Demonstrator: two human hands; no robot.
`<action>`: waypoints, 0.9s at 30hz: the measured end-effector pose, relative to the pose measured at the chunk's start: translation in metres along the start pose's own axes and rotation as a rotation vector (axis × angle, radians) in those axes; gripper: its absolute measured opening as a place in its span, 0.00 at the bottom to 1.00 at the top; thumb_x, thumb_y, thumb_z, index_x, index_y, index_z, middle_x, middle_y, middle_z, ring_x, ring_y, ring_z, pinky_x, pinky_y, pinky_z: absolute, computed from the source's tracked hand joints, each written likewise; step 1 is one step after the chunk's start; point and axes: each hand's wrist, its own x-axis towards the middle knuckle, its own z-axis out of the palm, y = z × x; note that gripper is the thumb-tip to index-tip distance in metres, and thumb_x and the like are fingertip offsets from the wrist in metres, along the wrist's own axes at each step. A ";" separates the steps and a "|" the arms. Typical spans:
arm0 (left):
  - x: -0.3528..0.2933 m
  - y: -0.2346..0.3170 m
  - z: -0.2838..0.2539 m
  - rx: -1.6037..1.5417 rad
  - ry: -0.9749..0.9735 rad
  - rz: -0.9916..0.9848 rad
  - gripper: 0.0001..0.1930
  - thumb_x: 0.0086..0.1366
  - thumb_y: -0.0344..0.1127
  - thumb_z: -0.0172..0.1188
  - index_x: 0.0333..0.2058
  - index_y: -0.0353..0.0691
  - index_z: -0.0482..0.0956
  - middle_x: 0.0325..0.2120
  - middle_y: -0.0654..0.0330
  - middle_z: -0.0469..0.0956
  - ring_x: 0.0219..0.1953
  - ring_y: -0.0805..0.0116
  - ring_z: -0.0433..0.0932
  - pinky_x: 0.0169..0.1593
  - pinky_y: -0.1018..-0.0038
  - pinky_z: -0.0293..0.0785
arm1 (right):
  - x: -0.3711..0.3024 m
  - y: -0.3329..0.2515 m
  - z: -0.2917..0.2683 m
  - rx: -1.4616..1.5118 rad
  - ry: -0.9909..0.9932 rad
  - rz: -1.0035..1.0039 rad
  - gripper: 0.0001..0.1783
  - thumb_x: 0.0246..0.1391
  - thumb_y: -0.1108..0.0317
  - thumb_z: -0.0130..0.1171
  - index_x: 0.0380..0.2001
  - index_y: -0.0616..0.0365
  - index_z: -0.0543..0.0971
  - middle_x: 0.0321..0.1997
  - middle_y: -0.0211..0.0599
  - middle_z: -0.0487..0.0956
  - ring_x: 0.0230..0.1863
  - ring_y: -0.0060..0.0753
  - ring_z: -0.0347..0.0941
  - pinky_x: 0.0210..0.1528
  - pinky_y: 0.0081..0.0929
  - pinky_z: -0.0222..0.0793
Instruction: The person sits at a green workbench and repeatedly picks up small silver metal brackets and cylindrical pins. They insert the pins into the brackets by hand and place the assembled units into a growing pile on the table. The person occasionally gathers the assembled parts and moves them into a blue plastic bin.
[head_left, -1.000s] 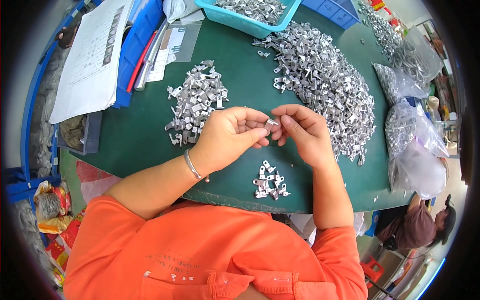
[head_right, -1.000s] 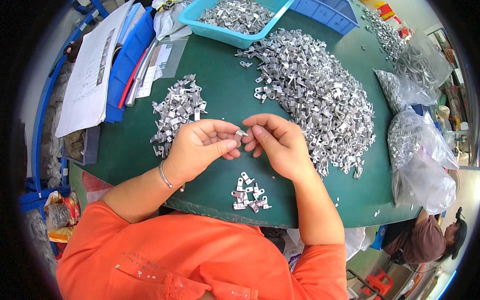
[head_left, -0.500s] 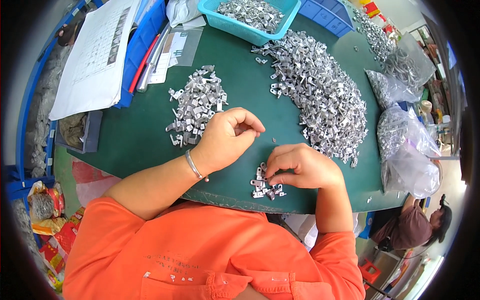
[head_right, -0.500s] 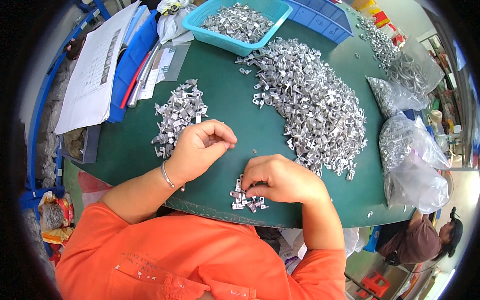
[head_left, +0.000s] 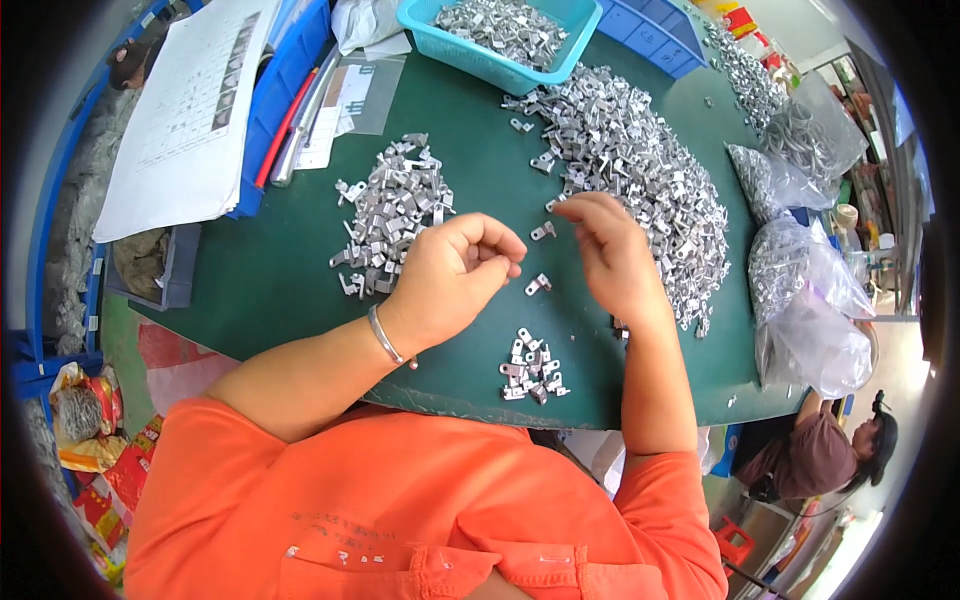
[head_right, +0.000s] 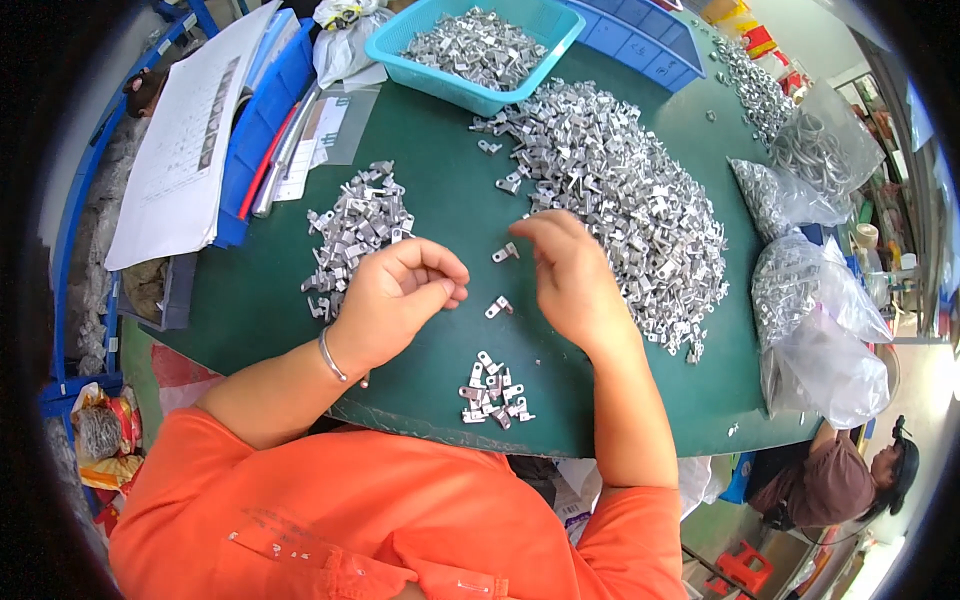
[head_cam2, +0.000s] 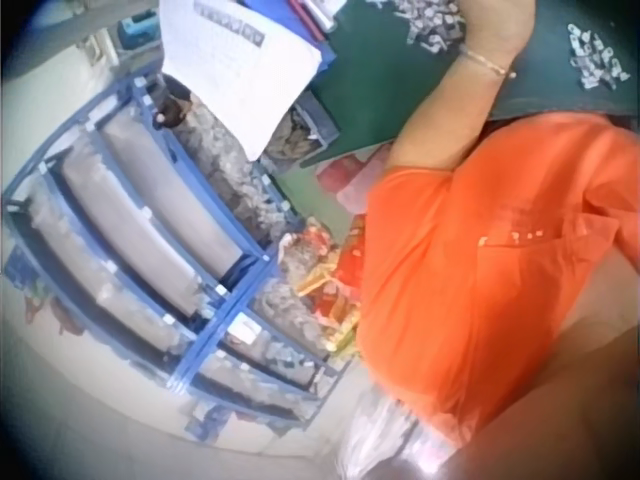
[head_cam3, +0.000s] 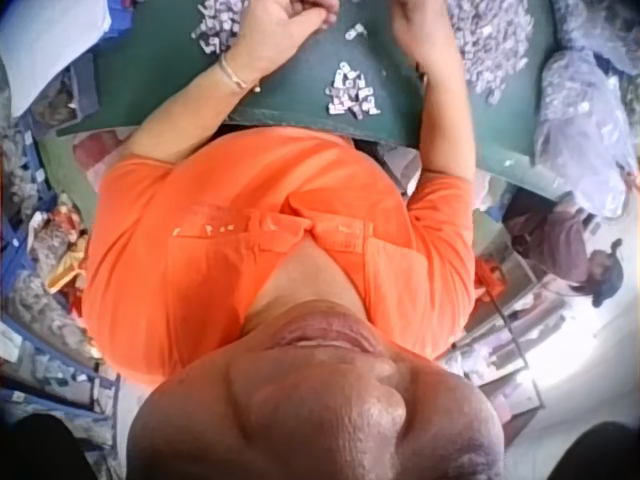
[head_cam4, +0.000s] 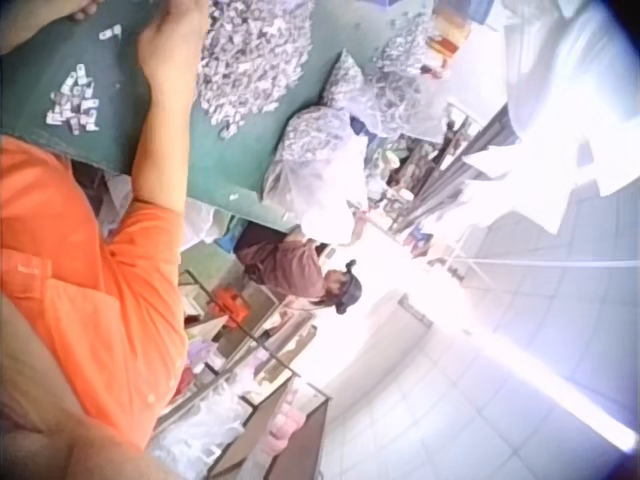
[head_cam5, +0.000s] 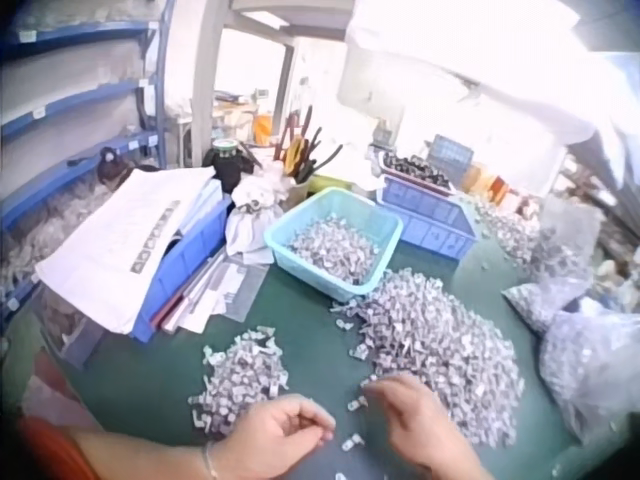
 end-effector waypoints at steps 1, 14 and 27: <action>0.000 0.001 0.001 -0.040 0.013 0.005 0.07 0.61 0.19 0.53 0.38 0.31 0.75 0.35 0.59 0.78 0.36 0.73 0.79 0.42 0.77 0.77 | -0.001 0.002 0.003 0.037 0.052 0.085 0.12 0.50 0.83 0.53 0.38 0.65 0.78 0.37 0.46 0.76 0.39 0.49 0.74 0.42 0.33 0.70; 0.000 0.009 0.005 -0.058 -0.036 -0.124 0.11 0.61 0.24 0.61 0.42 0.28 0.76 0.35 0.55 0.81 0.35 0.72 0.81 0.40 0.78 0.79 | -0.018 -0.002 0.027 0.602 0.058 0.035 0.09 0.48 0.83 0.61 0.34 0.63 0.77 0.35 0.34 0.78 0.35 0.23 0.76 0.34 0.19 0.74; -0.001 0.010 0.004 -0.034 -0.011 -0.142 0.09 0.61 0.24 0.61 0.40 0.27 0.77 0.33 0.53 0.81 0.33 0.69 0.82 0.38 0.75 0.80 | -0.018 -0.008 0.008 1.004 -0.235 0.537 0.10 0.62 0.74 0.51 0.42 0.68 0.77 0.31 0.35 0.80 0.30 0.20 0.76 0.33 0.19 0.75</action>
